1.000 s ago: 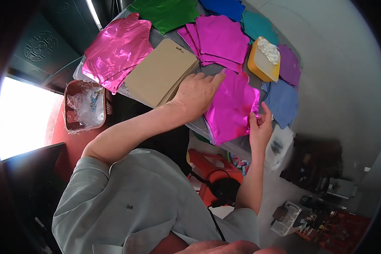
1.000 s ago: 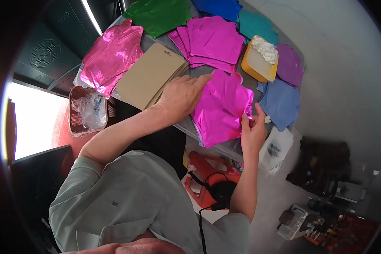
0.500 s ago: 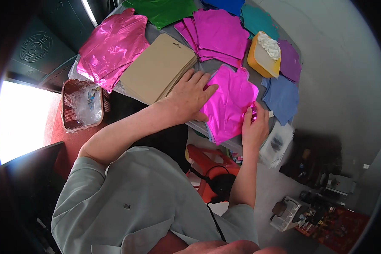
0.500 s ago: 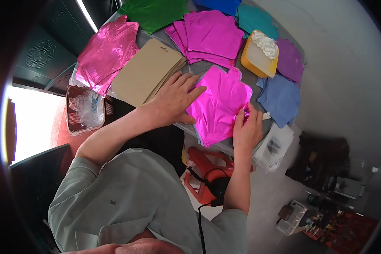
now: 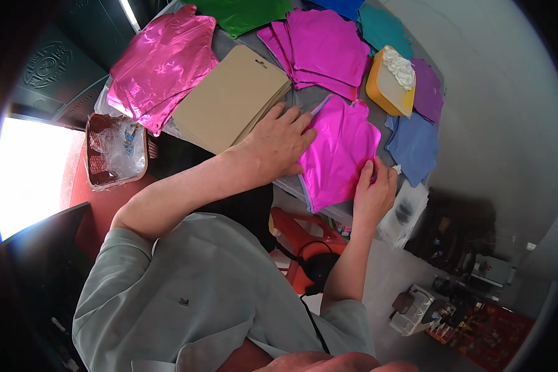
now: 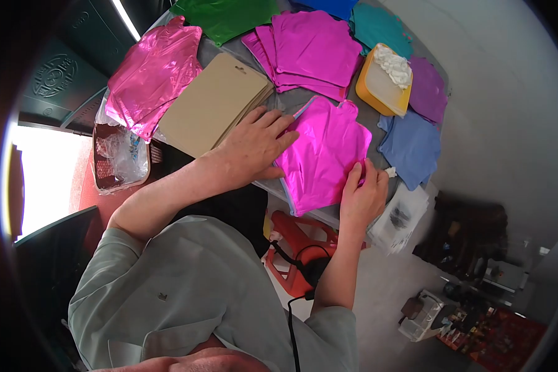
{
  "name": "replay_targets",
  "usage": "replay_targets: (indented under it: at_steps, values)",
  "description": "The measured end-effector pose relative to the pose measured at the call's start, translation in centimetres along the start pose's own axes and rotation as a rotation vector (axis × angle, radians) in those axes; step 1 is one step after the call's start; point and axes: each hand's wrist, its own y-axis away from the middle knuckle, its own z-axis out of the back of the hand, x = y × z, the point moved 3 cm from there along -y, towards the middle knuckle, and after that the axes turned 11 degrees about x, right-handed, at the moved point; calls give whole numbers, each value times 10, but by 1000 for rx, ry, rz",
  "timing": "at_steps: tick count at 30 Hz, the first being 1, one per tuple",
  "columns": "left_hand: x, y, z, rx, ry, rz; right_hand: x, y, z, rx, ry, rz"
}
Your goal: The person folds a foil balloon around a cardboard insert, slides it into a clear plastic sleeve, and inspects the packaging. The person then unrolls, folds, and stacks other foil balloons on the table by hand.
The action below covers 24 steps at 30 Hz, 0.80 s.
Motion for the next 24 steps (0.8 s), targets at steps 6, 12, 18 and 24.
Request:
replay_targets:
  at_steps: [6,12,18,24]
  values:
    - [-1,3,2,34,12,-12,5,-1,5,18,-21,-3]
    - [0,4,6,-54,-41,-29,17,-29,28,-3,29,99]
    - [-2,3,51,-29,-31,-170,63,-150,55,-93,27,496]
    - [17,-26,89,35,-73,-235,107,-300,-2,10,376,724]
